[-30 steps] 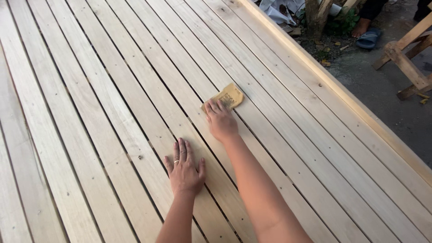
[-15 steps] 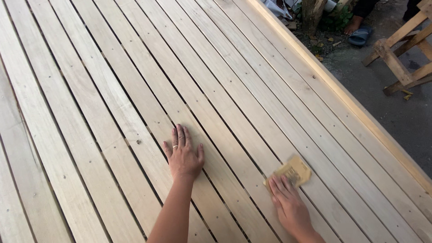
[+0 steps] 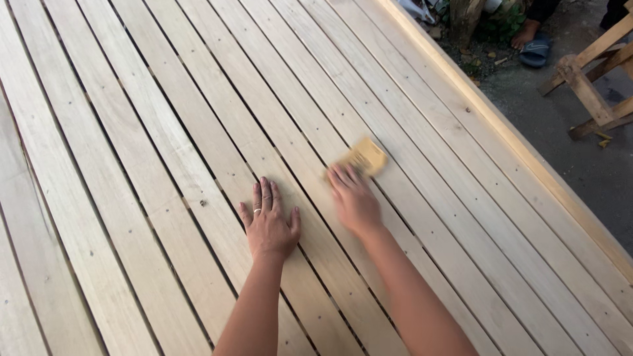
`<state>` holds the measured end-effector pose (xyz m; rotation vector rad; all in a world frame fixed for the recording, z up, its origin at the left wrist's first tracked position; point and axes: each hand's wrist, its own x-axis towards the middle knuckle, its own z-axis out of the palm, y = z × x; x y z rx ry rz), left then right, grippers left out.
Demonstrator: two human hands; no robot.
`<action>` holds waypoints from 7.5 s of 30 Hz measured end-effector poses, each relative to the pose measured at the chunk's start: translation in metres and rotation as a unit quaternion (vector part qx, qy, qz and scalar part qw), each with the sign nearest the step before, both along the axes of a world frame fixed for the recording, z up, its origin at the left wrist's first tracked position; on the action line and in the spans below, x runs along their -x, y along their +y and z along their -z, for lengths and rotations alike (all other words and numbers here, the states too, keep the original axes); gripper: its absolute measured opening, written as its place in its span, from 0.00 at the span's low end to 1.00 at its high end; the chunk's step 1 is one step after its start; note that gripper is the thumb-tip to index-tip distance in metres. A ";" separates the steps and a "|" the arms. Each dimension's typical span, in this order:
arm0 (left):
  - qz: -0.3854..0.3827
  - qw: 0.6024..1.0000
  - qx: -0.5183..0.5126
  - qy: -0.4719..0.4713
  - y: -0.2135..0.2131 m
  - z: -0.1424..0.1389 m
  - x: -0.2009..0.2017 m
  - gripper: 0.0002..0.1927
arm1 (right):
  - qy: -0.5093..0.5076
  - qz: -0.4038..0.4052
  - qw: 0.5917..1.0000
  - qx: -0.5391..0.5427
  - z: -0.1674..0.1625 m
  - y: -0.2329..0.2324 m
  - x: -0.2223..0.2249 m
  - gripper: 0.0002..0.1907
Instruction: The person sits on the ground and sands the slatted wooden surface of a furniture frame by hand, rubbing a sanding block back and forth across the planks and moving progressively across different sections of the surface. They briefly use a small scraper on the wood before resuming sanding.
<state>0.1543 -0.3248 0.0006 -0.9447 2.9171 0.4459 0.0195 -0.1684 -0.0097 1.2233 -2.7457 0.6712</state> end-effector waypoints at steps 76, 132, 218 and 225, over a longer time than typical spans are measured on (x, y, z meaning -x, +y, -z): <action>0.000 1.000 -0.001 -0.013 -0.006 -0.002 -0.007 0.42 | -0.007 0.082 0.996 -0.017 0.014 0.007 0.039 0.24; 0.011 1.000 -0.005 0.029 -0.015 0.003 -0.030 0.42 | -0.046 0.156 0.985 -0.054 -0.024 0.274 -0.209 0.26; 0.125 0.991 -0.014 0.041 0.163 -0.005 -0.117 0.38 | -0.158 0.504 0.826 -0.198 -0.034 0.370 -0.340 0.37; 0.125 0.992 -0.002 0.023 0.164 -0.001 -0.117 0.39 | -0.075 0.331 0.938 -0.072 -0.005 0.227 -0.249 0.39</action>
